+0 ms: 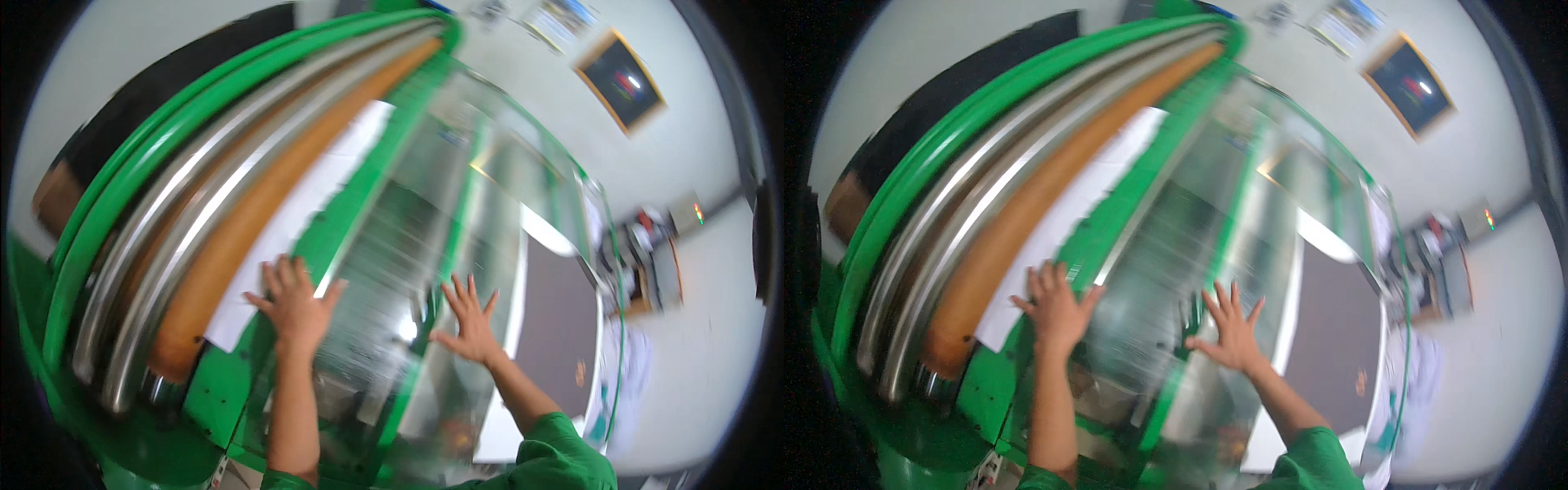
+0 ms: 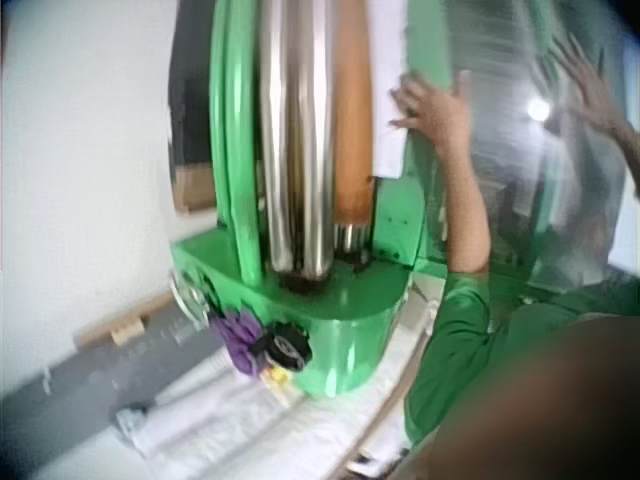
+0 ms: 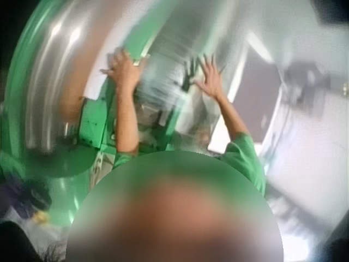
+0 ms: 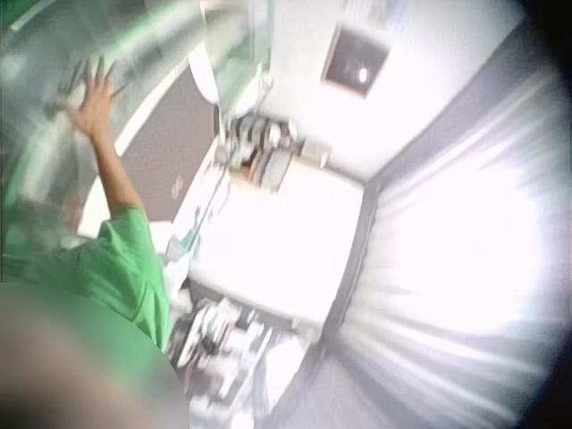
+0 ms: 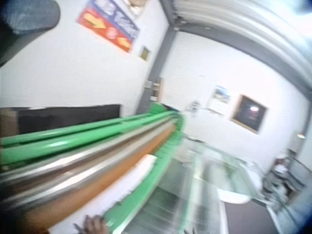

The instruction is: The person places a white fabric sheet onto a green heat press machine, smooths it, and lowers the press. They then retrieve a printed transfer sheet from a coworker, place it on the fabric, and repeat the pressing cycle.

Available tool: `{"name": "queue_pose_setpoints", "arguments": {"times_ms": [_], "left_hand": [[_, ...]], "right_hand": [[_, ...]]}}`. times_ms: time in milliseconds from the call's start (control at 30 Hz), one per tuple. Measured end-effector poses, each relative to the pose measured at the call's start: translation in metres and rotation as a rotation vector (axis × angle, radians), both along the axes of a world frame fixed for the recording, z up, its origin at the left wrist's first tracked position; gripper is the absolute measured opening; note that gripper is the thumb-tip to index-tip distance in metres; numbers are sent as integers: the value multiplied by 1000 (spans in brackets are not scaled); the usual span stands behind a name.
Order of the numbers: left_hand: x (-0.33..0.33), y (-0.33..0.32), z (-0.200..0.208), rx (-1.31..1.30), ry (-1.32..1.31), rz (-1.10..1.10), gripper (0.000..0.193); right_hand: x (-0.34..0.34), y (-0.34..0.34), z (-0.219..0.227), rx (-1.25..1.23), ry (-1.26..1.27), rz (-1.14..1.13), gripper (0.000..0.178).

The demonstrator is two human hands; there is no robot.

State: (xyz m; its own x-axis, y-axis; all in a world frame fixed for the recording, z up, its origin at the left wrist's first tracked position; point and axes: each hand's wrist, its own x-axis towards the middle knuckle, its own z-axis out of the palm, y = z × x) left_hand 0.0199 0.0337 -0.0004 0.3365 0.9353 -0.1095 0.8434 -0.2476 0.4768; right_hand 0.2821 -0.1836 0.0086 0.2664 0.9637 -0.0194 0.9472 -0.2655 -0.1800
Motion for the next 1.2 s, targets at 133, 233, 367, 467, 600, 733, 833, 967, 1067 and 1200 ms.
{"name": "queue_pose_setpoints", "arguments": {"times_ms": [133,233,367,467,600,733,833,967,1067,1200], "left_hand": [[5,-10,1,-25,20,-90,90],[24,-40,6,115,-44,-226,90],[54,-154,13,259,-158,-545,89],[71,-282,10,182,-249,-970,92],[109,-372,4,138,-284,-1229,89],[107,-372,-3,181,-3,-1251,97],[70,-378,-12,141,-26,-1025,95],[31,-404,-26,-8,-176,-637,81],[22,-420,-33,-97,-300,-508,70],[10,-410,-32,-118,-525,-372,54]], "right_hand": [[-98,-219,15,-135,43,-525,93],[-147,-321,21,-250,58,-662,86],[-164,-403,18,-237,9,-638,78],[-175,-440,6,-205,-22,-586,70],[-197,-458,-4,-15,12,-635,70],[-215,-469,6,-34,88,-684,71],[-220,-489,14,36,84,-700,66],[-216,-516,4,123,69,-574,63],[-203,-525,-11,102,25,-352,52],[-186,-528,-25,90,-2,-91,34]]}}
